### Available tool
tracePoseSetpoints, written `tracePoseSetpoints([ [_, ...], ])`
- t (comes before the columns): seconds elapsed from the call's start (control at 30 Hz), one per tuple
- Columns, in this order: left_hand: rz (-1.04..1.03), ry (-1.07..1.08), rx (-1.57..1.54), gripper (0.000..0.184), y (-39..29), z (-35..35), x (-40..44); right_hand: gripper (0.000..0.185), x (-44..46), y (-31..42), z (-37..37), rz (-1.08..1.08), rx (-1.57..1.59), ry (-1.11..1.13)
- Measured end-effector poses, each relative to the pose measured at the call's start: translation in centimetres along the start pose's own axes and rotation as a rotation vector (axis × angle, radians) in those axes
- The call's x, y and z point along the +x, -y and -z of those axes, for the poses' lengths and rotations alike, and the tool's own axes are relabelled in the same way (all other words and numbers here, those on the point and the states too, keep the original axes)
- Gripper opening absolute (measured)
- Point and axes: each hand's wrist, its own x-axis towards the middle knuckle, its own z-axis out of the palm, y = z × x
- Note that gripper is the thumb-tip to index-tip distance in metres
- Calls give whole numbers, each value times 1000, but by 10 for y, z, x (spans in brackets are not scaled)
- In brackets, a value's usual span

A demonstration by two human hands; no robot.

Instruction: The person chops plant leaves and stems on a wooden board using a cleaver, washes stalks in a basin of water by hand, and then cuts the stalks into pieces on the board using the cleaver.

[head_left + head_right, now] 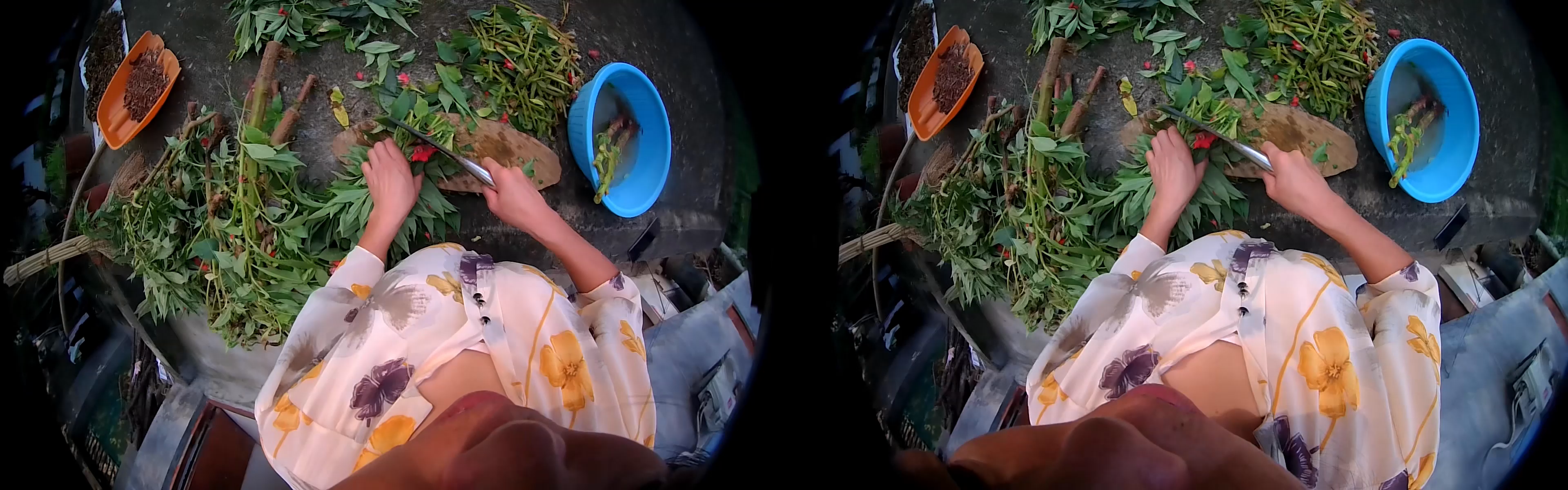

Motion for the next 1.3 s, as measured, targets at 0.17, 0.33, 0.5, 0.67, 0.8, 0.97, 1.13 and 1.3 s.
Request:
tracePoseSetpoints([
  [0.17, 10, 43, -36, 72, 3, 0, 5, 32, 21, 14, 14, -58, -69, 135],
  [0.33, 14, 106, -89, 77, 6, 1, 7, 29, 62, 17, -13, -43, -33, 80],
  [0.5, -4, 96, -111, 81, 8, -1, 3, 30, 54, 7, -38, -53, 10, 31],
  [0.67, 21, -60, -193, 76, 13, -11, -1, 23, 71, -4, -15, -23, 202, 69],
  [0.8, 73, -94, -231, 70, 21, -17, 3, 28, 102, -1, 8, 284, -101, -50],
  [0.97, 99, -148, -244, 69, 19, -6, 11, 28, 112, 23, 10, 342, -178, -188],
  [1.13, 118, -113, -226, 89, 9, -8, 36, 21, 53, 35, 19, 189, 107, -307],
  [1.3, 86, -179, -238, 114, 10, -8, 31, 20, 20, 20, 0, 235, 179, -339],
])
